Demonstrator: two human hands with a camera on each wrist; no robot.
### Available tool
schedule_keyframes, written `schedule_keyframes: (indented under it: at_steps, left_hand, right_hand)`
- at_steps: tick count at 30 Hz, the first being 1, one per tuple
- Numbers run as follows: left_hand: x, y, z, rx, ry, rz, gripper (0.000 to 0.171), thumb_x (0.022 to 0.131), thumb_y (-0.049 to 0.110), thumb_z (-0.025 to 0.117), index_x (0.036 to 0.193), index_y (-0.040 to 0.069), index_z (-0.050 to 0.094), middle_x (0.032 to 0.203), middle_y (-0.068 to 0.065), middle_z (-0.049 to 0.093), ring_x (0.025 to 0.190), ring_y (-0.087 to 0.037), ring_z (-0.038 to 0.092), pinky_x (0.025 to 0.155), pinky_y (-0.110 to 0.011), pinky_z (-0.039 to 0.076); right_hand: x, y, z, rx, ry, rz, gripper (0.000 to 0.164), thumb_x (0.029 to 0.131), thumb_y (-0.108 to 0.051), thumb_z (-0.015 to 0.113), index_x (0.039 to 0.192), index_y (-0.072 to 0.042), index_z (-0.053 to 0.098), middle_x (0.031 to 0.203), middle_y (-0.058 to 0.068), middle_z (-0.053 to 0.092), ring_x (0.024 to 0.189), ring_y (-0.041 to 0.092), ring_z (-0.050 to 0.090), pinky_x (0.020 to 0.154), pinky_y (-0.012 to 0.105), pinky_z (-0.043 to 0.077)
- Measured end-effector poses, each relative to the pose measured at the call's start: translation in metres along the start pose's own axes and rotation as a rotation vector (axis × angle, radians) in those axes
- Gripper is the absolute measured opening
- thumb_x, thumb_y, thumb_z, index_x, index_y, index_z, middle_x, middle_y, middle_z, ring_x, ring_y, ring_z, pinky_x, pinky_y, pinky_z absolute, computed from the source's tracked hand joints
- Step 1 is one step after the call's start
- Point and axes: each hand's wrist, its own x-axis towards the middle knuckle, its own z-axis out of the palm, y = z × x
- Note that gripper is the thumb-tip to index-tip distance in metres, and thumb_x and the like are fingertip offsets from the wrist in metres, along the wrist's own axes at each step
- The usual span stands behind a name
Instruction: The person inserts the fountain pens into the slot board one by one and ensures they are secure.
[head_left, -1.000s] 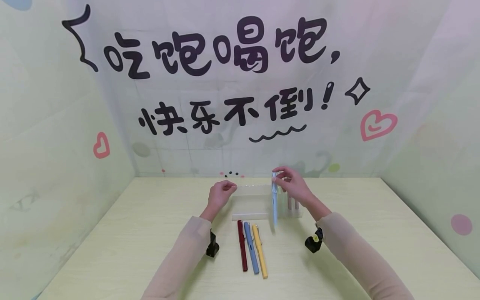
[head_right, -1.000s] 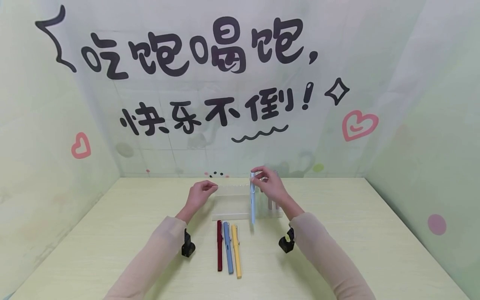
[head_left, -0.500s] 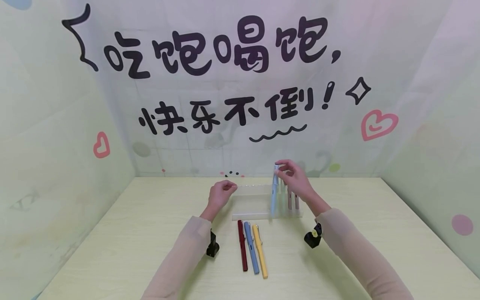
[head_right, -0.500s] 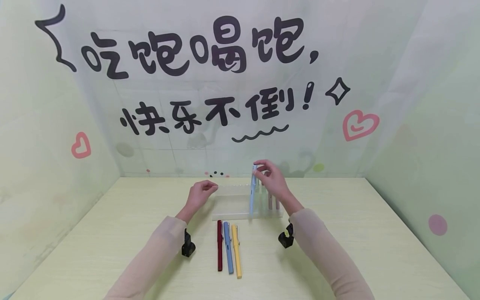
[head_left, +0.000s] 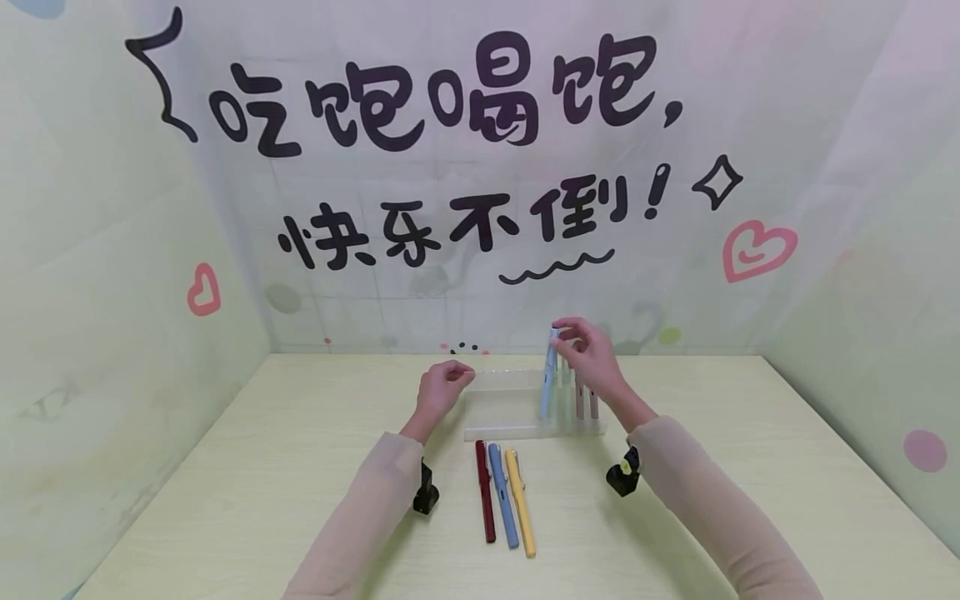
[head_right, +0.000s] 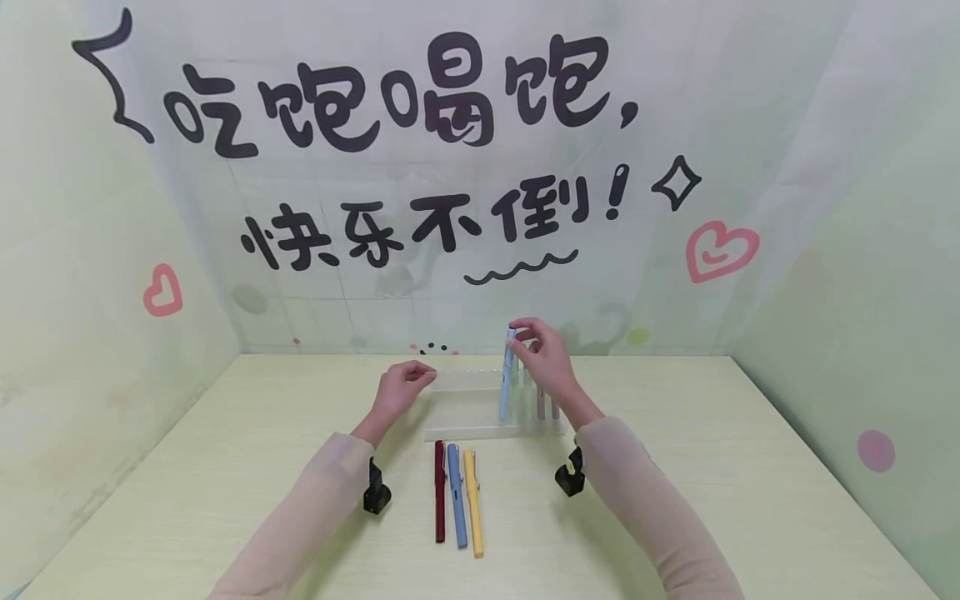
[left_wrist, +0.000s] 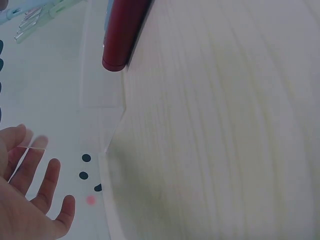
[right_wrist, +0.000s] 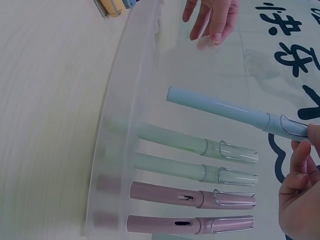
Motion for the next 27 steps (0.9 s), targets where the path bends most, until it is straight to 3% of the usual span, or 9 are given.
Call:
schedule_keyframes:
  at_steps: [6, 15, 27]
  left_hand:
    - [-0.001, 0.001, 0.000, -0.004, 0.001, -0.004, 0.016, 0.084, 0.018, 0.061, 0.091, 0.005, 0.066, 0.087, -0.006, 0.064, 0.084, -0.021, 0.059, 0.073, -0.035, 0.046]
    - [-0.001, 0.002, -0.001, -0.005, 0.003, 0.007, 0.016, 0.084, 0.018, 0.061, 0.090, 0.005, 0.066, 0.086, -0.006, 0.064, 0.083, -0.021, 0.059, 0.072, -0.035, 0.047]
    - [-0.002, 0.003, -0.001, 0.004, 0.001, 0.012, 0.015, 0.084, 0.018, 0.061, 0.090, 0.005, 0.066, 0.085, -0.006, 0.065, 0.082, -0.020, 0.060, 0.072, -0.034, 0.047]
  right_hand:
    - [-0.002, 0.006, 0.003, -0.024, 0.005, -0.030, 0.025, 0.084, -0.011, 0.059, 0.108, -0.005, 0.055, 0.090, 0.010, 0.057, 0.054, 0.016, 0.045, 0.046, 0.023, 0.040]
    - [-0.005, 0.014, 0.005, -0.040, -0.009, -0.099, 0.025, 0.085, -0.012, 0.059, 0.107, -0.001, 0.056, 0.090, 0.015, 0.058, 0.053, 0.017, 0.044, 0.044, 0.024, 0.039]
    - [-0.006, 0.022, 0.008, -0.110, -0.060, -0.123, 0.021, 0.085, -0.009, 0.058, 0.105, -0.004, 0.057, 0.087, 0.010, 0.060, 0.054, 0.019, 0.048, 0.045, 0.028, 0.043]
